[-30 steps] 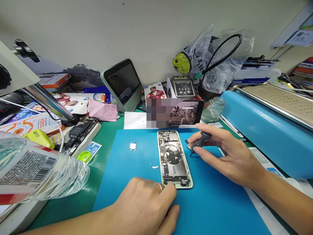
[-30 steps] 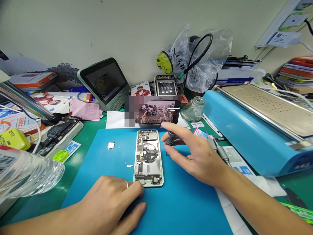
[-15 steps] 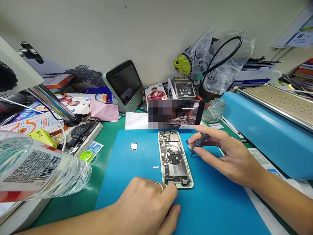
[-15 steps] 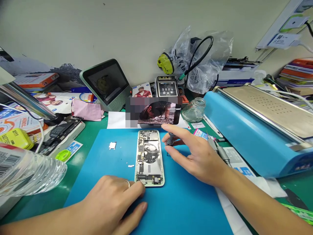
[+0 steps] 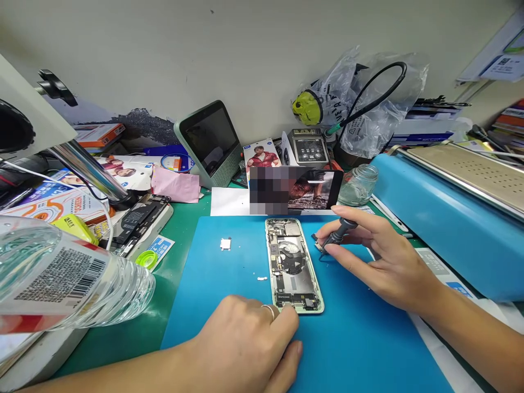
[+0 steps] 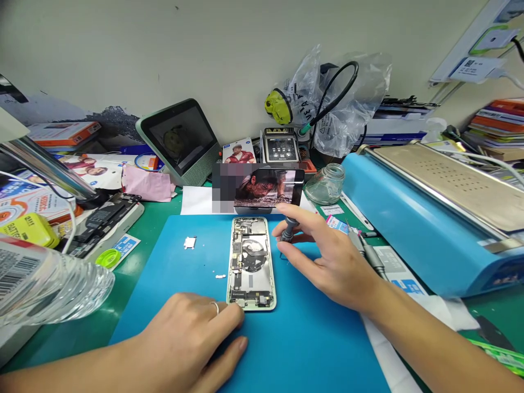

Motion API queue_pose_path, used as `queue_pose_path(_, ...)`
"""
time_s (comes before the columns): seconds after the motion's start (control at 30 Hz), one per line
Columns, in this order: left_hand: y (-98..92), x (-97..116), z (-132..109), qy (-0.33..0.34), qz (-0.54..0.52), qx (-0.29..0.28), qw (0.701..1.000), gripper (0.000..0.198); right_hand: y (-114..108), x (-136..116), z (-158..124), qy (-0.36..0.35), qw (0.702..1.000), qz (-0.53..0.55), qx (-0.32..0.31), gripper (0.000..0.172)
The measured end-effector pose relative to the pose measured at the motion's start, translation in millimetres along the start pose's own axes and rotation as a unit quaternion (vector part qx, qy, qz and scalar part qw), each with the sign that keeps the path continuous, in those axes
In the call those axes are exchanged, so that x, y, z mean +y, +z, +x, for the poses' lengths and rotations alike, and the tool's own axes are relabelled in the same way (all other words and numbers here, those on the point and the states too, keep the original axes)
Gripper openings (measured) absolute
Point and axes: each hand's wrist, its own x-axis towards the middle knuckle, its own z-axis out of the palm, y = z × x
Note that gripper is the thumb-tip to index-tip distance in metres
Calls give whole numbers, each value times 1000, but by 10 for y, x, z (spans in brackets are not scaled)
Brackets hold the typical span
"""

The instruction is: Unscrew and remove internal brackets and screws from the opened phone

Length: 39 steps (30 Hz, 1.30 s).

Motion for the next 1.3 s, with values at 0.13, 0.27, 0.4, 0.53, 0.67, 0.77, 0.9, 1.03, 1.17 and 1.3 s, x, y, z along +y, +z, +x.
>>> queue_pose_path(0.13, 5, 5, -8, 2, 0, 5, 1000, 12, -2, -4, 3, -11, 1000, -6, -10, 57)
queue_pose_path(0.27, 7, 0, -14, -1, -2, 8, 1000, 12, -12, 15, 3, -21, 1000, -9, -13, 58)
queue_pose_path(0.4, 7, -7, -12, -2, 1, 4, 1000, 12, -15, 32, 2, -22, 1000, -11, -14, 59)
queue_pose_path(0.53, 8, -6, -5, -1, 2, -1, 1000, 12, -11, 44, -2, -19, 1000, -15, -20, 60)
queue_pose_path(0.67, 4, -1, 4, -1, -1, -3, 1000, 11, -18, 39, 2, -12, 999, -21, -23, 60)
queue_pose_path(0.77, -4, 3, 4, -4, -3, -9, 1000, 11, -23, 18, 13, -5, 1000, -22, -18, 60)
queue_pose_path(0.9, -13, 7, -6, -5, -7, -21, 1000, 11, -19, 5, 19, 4, 1000, -14, -17, 59)
queue_pose_path(1.03, -16, 6, -11, -8, -9, -24, 1000, 11, -16, 19, 9, 5, 1000, -11, -16, 59)
queue_pose_path(1.17, -19, 9, -5, -11, -11, -27, 1000, 12, -24, 37, 0, 9, 1000, -9, -20, 58)
queue_pose_path(1.3, -23, 14, 2, -9, -14, -31, 999, 12, -31, 51, -2, 17, 999, -13, -24, 59)
